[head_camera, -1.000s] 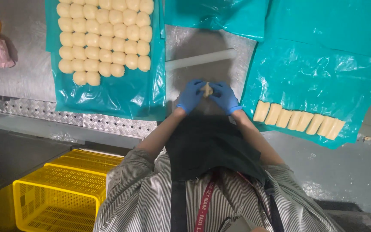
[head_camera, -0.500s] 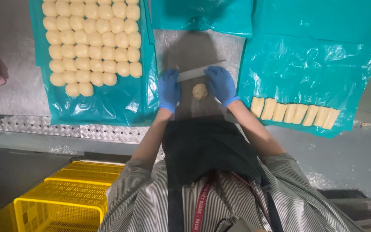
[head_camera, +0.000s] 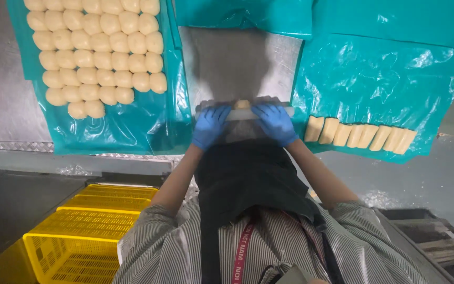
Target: Rolling balls of dough into flat rectangles using a rolling pin.
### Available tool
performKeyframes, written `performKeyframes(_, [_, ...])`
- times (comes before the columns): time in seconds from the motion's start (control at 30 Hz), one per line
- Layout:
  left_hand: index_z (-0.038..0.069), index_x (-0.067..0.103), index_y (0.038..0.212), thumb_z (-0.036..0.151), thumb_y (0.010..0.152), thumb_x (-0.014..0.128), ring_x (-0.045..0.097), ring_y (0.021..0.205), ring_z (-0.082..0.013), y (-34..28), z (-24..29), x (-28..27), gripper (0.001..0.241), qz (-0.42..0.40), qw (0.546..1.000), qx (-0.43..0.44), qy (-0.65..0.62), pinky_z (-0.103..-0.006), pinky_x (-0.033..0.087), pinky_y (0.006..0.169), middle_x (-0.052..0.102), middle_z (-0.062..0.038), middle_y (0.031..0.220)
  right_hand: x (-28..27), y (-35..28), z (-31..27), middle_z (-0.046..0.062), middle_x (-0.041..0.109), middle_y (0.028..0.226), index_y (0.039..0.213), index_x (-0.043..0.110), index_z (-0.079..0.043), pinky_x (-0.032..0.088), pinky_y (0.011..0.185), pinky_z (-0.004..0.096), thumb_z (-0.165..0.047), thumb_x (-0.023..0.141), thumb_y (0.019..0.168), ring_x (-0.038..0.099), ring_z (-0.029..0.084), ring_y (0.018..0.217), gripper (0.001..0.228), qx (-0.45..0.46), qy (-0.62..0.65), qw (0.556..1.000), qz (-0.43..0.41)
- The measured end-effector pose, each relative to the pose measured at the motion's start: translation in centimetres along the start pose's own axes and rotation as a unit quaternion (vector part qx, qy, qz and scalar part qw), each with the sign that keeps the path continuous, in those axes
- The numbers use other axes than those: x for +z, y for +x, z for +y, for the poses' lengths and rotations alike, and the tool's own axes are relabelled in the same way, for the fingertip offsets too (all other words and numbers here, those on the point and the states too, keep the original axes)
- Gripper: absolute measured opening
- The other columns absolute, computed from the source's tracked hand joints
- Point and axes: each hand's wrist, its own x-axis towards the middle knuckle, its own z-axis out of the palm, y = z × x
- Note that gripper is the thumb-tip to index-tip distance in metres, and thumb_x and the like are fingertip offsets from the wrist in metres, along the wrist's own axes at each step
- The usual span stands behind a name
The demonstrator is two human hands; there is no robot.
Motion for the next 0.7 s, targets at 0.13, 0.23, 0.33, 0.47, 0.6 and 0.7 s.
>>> performKeyframes(0.13, [0.007,0.051,0.148,0.033,0.091,0.069,0.045,0.143,-0.0359,2.9,1.5,-1.5,0.065,-0.041,0.990,-0.119,-0.070,-0.0571,0.027,0.123,0.052,-0.013,0.153,-1.5,2.9,-1.0,0.015,0.054,0.151,0.145,0.057,-0.002,0.031,0.125,0.050,-0.024,0.070,0.093,0.048,0.033,0.142,0.058,0.044,0.028,0.999,0.003])
performKeyframes(0.23, [0.000,0.044,0.155,0.036,0.095,0.066,0.024,0.154,-0.0453,6.9,0.1,-3.5,0.074,-0.077,0.980,-0.161,-0.087,-0.0611,0.011,0.129,0.037,-0.020,0.163,-2.8,6.7,0.1,0.021,0.049,0.155,0.145,0.054,0.005,0.025,0.125,0.052,-0.024,0.069,0.087,0.040,0.039,0.149,0.067,0.066,-0.008,0.998,-0.018])
performKeyframes(0.33, [-0.001,0.038,0.156,0.038,0.092,0.063,0.015,0.154,-0.0475,12.0,-2.8,-5.3,0.080,-0.122,0.973,-0.186,-0.059,-0.0653,0.004,0.125,0.029,-0.024,0.165,-1.2,9.7,4.0,0.020,0.045,0.160,0.151,0.050,0.004,0.024,0.128,0.051,-0.027,0.069,0.090,0.034,0.038,0.154,0.070,0.071,-0.037,0.997,-0.013])
performKeyframes(0.47, [-0.007,0.029,0.160,0.040,0.102,0.056,0.010,0.156,-0.0471,16.8,-6.8,-4.8,0.079,-0.121,0.969,-0.214,-0.026,-0.0678,-0.001,0.124,0.022,-0.026,0.167,-3.3,15.2,7.2,0.019,0.051,0.152,0.150,0.050,-0.002,0.034,0.118,0.051,-0.032,0.071,0.089,0.043,0.040,0.143,0.070,-0.013,-0.047,0.998,-0.029])
performKeyframes(0.6, [-0.009,0.027,0.161,0.040,0.103,0.056,0.010,0.158,-0.0436,19.6,-9.1,-4.1,0.082,-0.077,0.974,-0.212,0.007,-0.0686,-0.001,0.125,0.020,-0.026,0.170,-2.7,16.0,9.0,0.016,0.063,0.124,0.143,0.055,-0.007,0.048,0.099,0.049,-0.035,0.073,0.084,0.061,0.036,0.115,0.068,-0.176,-0.004,0.973,-0.149])
performKeyframes(0.7, [-0.007,0.029,0.160,0.043,0.101,0.057,0.010,0.155,-0.0462,18.8,-7.1,-6.1,0.083,-0.064,0.979,-0.195,-0.007,-0.0705,0.000,0.121,0.021,-0.026,0.168,-1.2,13.9,9.8,0.011,0.066,0.115,0.146,0.058,-0.008,0.051,0.098,0.043,-0.028,0.072,0.090,0.065,0.030,0.108,0.062,-0.235,-0.079,0.961,-0.122])
